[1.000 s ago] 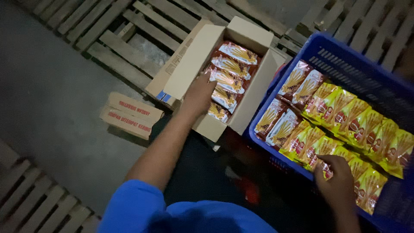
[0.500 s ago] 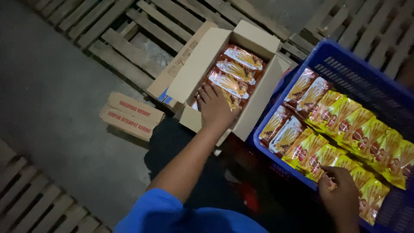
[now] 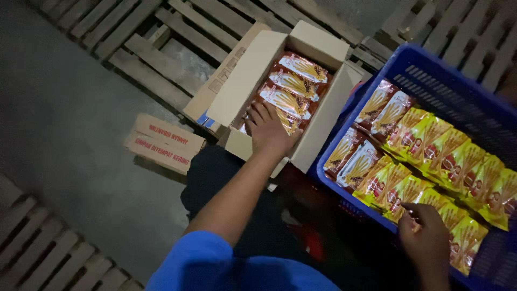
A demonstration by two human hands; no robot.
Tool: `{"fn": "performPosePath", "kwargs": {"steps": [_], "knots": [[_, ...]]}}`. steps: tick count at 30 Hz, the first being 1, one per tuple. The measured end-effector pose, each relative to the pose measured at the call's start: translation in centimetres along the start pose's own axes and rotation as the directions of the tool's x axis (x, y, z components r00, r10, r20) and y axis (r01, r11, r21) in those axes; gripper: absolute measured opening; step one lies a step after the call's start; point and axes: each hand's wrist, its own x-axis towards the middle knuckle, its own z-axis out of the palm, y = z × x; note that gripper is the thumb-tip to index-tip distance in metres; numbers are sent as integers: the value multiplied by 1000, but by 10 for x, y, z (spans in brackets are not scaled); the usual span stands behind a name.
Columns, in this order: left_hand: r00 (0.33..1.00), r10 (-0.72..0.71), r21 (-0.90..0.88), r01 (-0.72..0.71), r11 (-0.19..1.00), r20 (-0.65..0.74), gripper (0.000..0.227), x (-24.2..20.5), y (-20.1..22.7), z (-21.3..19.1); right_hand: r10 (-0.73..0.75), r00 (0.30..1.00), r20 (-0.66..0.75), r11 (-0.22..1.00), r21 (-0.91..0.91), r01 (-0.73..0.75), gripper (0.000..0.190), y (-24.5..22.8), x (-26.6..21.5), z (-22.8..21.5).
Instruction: The person transfers packets of snacks from a blue crate into a cardboard box. They arrange the packets neatly in rows inside the box and then close the box flaps.
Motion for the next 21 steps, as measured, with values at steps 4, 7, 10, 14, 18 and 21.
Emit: {"fn": "performPosePath", "kwargs": {"steps": [4, 7, 10, 14, 18, 21], "knots": [[995, 38, -78, -46, 996, -93, 126, -9, -7, 7, 45, 999, 24, 999, -24, -44, 23, 6, 1, 2], [919, -3, -219, -90, 972, -395, 122, -17, -11, 11, 7, 1000, 4, 1000, 13, -7, 22, 3, -1, 2], [953, 91, -420, -211, 883, -288, 96, -31, -17, 2, 46, 999, -15, 997, 67, -45, 20, -11, -5, -2], [627, 222, -353, -656, 667, -747, 29, -39, -19, 8, 131, 990, 50, 988, 74, -135, 24, -20, -2, -8], [432, 291, -292, -860, 419, -854, 18, -49, 0, -2, 55, 998, 15, 998, -29, -55, 23, -5, -3, -1], [693, 272, -580, -714, 393, -668, 21, -56, 23, -22, 131, 991, 42, 991, -2, -131, 27, -11, -2, -5]]}}
